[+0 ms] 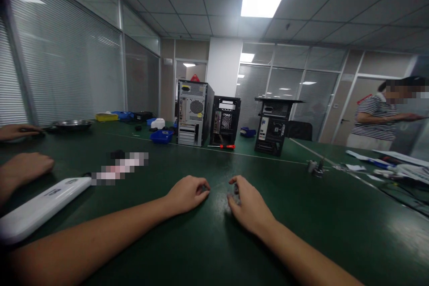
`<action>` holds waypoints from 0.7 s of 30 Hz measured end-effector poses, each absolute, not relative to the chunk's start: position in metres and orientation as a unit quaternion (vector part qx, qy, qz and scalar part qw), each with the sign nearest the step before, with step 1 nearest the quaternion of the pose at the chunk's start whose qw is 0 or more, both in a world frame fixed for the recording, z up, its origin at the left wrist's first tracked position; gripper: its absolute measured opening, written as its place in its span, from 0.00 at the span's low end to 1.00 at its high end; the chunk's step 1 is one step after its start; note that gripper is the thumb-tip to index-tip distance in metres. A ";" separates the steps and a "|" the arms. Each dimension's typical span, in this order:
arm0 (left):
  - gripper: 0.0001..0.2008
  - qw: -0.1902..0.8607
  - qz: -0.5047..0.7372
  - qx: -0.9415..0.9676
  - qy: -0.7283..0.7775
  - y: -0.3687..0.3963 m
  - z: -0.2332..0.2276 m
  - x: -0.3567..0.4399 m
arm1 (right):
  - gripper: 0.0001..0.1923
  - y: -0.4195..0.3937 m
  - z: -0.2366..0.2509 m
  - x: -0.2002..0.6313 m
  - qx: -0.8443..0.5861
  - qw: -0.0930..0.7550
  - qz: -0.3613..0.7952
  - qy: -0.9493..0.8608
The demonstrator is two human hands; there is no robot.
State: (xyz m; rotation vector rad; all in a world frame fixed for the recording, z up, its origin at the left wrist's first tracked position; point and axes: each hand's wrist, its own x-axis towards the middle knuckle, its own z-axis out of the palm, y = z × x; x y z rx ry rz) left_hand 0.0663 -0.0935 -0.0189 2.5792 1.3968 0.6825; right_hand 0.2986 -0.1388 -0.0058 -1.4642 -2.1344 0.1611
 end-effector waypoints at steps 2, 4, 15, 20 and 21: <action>0.13 0.062 0.223 0.879 0.416 -0.098 -0.017 0.068 | 0.16 -0.145 -0.004 0.293 -0.511 0.250 0.034 -0.822; 0.14 0.043 0.209 0.913 0.347 -0.103 -0.015 0.070 | 0.13 -0.153 -0.003 0.286 -0.461 0.224 -0.005 -0.858; 0.19 -0.009 0.176 0.956 0.236 -0.107 -0.012 0.072 | 0.05 -0.159 -0.004 0.274 -0.422 0.198 -0.097 -0.879; 0.22 -0.008 0.166 0.948 0.270 -0.109 -0.010 0.073 | 0.10 -0.155 -0.001 0.278 -0.426 0.184 -0.090 -0.881; 0.23 -0.010 0.164 0.946 0.280 -0.110 -0.009 0.074 | 0.10 -0.152 0.000 0.281 -0.432 0.182 -0.085 -0.879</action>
